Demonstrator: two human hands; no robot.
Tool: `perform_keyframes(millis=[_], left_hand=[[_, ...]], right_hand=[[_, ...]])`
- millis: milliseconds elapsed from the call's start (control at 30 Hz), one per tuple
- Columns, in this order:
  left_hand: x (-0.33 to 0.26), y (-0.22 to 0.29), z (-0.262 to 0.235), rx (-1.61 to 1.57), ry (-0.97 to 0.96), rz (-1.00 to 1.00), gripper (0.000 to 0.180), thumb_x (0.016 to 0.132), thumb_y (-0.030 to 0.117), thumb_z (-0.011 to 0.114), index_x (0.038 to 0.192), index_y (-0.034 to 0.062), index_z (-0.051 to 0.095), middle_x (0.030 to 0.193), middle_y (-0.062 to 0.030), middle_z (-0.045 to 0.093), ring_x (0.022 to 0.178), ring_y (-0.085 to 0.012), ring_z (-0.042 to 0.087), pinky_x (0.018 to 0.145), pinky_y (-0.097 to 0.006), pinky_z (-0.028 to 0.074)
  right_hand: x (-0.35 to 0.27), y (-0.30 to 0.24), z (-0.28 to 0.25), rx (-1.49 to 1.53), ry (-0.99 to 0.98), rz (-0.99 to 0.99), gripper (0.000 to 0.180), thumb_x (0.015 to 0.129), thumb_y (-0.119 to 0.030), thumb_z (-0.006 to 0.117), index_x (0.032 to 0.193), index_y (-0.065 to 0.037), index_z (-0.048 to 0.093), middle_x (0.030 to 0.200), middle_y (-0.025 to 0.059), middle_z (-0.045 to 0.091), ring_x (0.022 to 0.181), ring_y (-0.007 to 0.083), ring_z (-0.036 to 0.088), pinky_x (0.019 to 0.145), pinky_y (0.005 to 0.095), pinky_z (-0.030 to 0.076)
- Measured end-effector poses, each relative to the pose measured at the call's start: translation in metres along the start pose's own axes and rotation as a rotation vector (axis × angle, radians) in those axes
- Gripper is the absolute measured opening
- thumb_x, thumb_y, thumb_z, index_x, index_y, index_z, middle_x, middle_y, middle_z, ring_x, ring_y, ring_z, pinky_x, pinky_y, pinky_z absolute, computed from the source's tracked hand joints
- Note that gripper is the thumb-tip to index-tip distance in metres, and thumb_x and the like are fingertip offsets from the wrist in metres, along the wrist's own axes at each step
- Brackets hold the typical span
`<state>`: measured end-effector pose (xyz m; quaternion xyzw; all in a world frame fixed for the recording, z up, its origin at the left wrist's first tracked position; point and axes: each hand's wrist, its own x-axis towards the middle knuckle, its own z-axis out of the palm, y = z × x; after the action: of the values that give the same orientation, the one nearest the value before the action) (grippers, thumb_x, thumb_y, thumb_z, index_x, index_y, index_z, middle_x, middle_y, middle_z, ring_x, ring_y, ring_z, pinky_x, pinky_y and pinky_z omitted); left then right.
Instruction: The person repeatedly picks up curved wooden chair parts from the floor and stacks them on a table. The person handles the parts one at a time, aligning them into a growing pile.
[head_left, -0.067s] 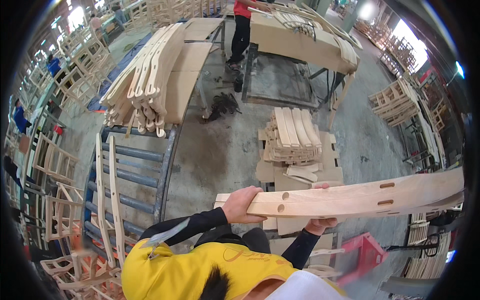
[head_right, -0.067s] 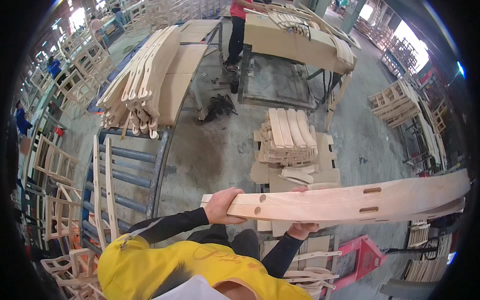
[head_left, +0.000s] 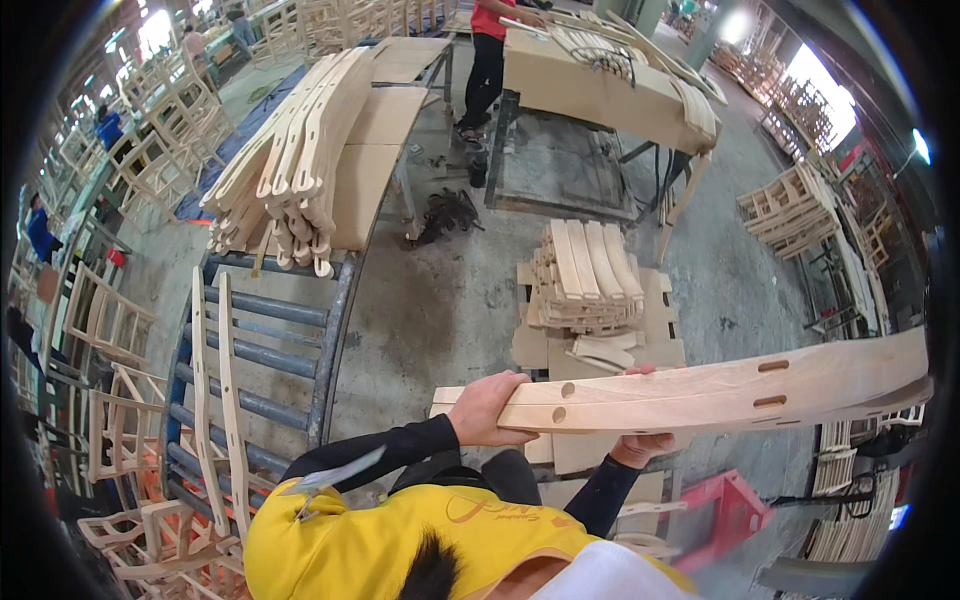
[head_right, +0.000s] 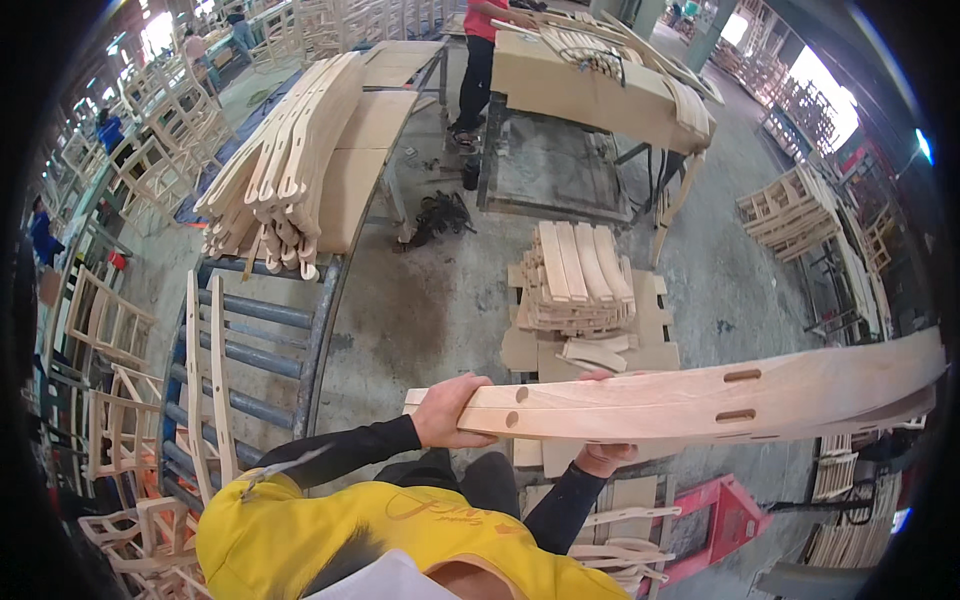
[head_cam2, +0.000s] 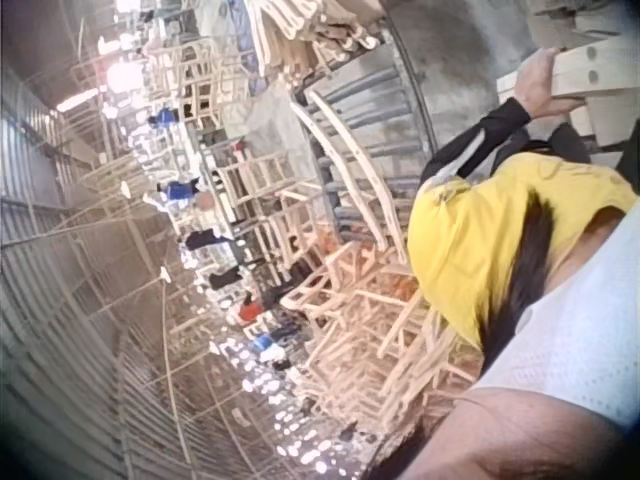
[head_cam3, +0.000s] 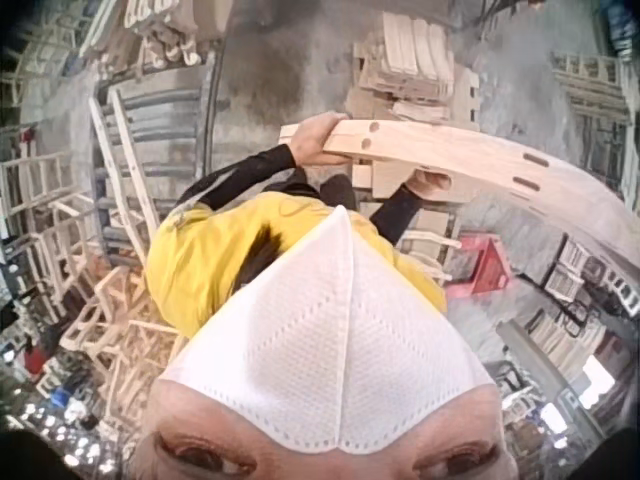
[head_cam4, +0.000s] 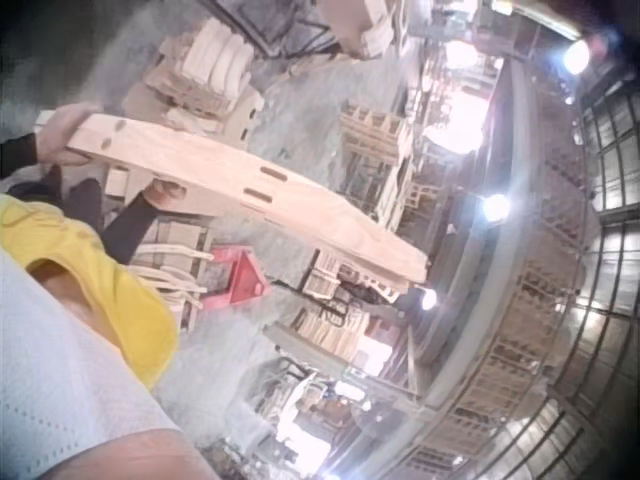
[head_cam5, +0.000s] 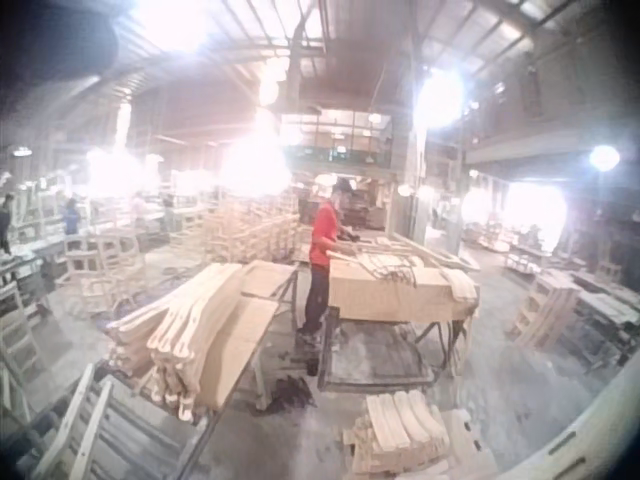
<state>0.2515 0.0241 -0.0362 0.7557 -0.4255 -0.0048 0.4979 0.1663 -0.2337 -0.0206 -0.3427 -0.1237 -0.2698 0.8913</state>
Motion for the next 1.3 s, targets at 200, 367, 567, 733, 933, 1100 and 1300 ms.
perform_keyframes(millis=[200, 367, 567, 733, 933, 1100, 1300], left_hand=[[0.074, -0.009, -0.021, -0.164, 0.148, -0.094, 0.073, 0.066, 0.037, 0.087, 0.122, 0.0073, 0.049, 0.104, -0.0168, 0.062, 0.096, -0.0354, 0.064, 0.081, -0.042, 0.052], [0.159, -0.049, -0.03, -0.213, 0.324, -0.026, 0.081, 0.069, 0.039, 0.085, 0.129, 0.0054, 0.042, 0.106, -0.0203, 0.061, 0.098, -0.0397, 0.063, 0.083, -0.043, 0.051], [0.283, -0.092, -0.065, -0.236, 0.66, -0.039, 0.085, 0.074, 0.041, 0.083, 0.134, 0.0044, 0.034, 0.107, -0.0201, 0.063, 0.097, -0.0374, 0.066, 0.081, -0.041, 0.052], [0.337, -0.157, -0.084, -0.439, 0.901, -0.011, 0.068, 0.09, 0.039, 0.07, 0.135, 0.0026, 0.035, 0.123, -0.0117, 0.056, 0.109, -0.0224, 0.059, 0.093, -0.032, 0.046], [0.37, -0.18, -0.149, -0.546, 1.238, -0.029, 0.058, 0.097, 0.04, 0.058, 0.136, 0.0034, 0.034, 0.123, -0.0116, 0.052, 0.112, -0.0168, 0.052, 0.092, -0.031, 0.045], [0.385, -0.26, -0.202, -0.677, 1.37, -0.062, 0.048, 0.103, 0.037, 0.045, 0.135, 0.0028, 0.036, 0.122, -0.0126, 0.053, 0.11, -0.0184, 0.054, 0.094, -0.031, 0.044], [0.396, -0.356, -0.273, -0.775, 1.575, -0.068, 0.056, 0.104, 0.042, 0.036, 0.143, 0.0021, 0.032, 0.13, -0.0145, 0.052, 0.119, -0.0223, 0.052, 0.099, -0.033, 0.043]], right_hand=[[0.1, 0.038, 0.024, -0.169, -0.175, 0.218, 0.116, 0.058, -0.045, 0.09, 0.151, -0.012, 0.029, 0.14, 0.0338, 0.043, 0.126, 0.0522, 0.046, 0.109, 0.0612, 0.034], [0.197, 0.082, 0.034, -0.355, -0.257, 0.268, 0.113, 0.066, -0.044, 0.085, 0.151, -0.004, 0.024, 0.14, 0.0326, 0.043, 0.127, 0.0481, 0.047, 0.109, 0.0568, 0.037], [0.339, 0.135, -0.007, -0.594, -0.31, 0.225, 0.085, 0.07, -0.035, 0.083, 0.136, 0.002, 0.044, 0.126, 0.0187, 0.058, 0.117, 0.0328, 0.057, 0.103, 0.0437, 0.043], [0.426, 0.189, 0.08, -0.636, -0.484, 0.346, 0.063, 0.068, -0.017, 0.086, 0.12, 0.003, 0.057, 0.108, 0.0092, 0.066, 0.103, 0.0184, 0.062, 0.089, 0.031, 0.048], [0.495, 0.263, 0.141, -0.715, -0.732, 0.441, 0.064, 0.071, -0.011, 0.085, 0.125, 0.004, 0.053, 0.108, 0.0087, 0.066, 0.101, 0.0142, 0.062, 0.087, 0.0272, 0.049], [0.543, 0.361, 0.153, -0.779, -0.926, 0.51, 0.069, 0.072, -0.015, 0.085, 0.129, 0.002, 0.051, 0.112, 0.0083, 0.065, 0.102, 0.0135, 0.061, 0.088, 0.0274, 0.049], [0.599, 0.482, 0.212, -0.834, -1.159, 0.57, 0.075, 0.068, -0.025, 0.088, 0.129, 0.002, 0.054, 0.11, 0.0093, 0.068, 0.097, 0.0144, 0.064, 0.084, 0.0289, 0.051]])
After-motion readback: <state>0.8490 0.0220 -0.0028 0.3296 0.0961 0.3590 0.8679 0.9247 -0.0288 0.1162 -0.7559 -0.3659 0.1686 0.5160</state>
